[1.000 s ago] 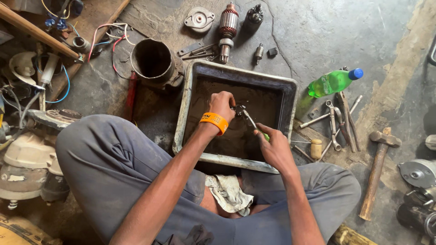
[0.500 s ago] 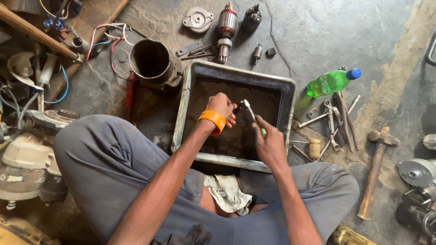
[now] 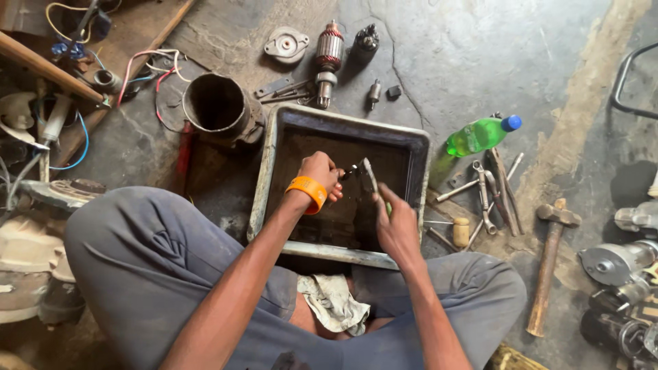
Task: The person sits on the workshop floor with a dark liquid-filled tray and cleans small metal components, scrubbing each part with a brush and dipping it in the liquid. They pour liquid from a green plastic bottle over a part and continue scrubbing parts one at a time.
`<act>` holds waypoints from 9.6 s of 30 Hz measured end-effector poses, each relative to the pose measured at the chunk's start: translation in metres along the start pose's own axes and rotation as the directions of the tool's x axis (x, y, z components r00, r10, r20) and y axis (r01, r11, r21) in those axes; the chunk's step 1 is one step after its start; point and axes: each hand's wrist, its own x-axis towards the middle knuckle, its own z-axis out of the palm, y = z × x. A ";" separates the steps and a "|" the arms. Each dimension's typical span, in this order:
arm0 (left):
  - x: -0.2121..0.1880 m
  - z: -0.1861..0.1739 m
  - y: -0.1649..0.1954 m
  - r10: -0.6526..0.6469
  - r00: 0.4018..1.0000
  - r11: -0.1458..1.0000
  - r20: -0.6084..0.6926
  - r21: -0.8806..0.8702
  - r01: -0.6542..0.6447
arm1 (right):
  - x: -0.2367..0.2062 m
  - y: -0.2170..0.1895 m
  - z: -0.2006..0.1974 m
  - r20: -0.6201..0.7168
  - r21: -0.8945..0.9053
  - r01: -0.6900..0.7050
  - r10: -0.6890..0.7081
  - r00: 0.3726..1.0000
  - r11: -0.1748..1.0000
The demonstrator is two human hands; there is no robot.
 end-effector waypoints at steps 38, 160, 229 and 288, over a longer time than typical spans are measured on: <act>0.034 -0.001 -0.020 0.130 0.982 0.977 0.140 -0.187 -0.102 | -0.002 0.009 0.008 0.065 0.248 -0.116 0.102 0.993 0.962; 0.020 -0.007 -0.010 0.070 0.978 0.649 0.199 -0.753 0.107 | -0.009 -0.020 0.000 0.233 0.499 -0.296 0.203 0.951 0.815; -0.039 0.014 0.041 0.653 0.749 0.725 -0.111 0.380 -0.575 | 0.011 -0.006 -0.021 -0.031 -0.051 -0.159 0.157 0.987 0.986; 0.007 -0.003 0.011 0.388 0.852 0.919 -0.351 0.077 -0.386 | -0.001 0.001 -0.006 0.128 0.076 -0.096 0.086 0.988 0.993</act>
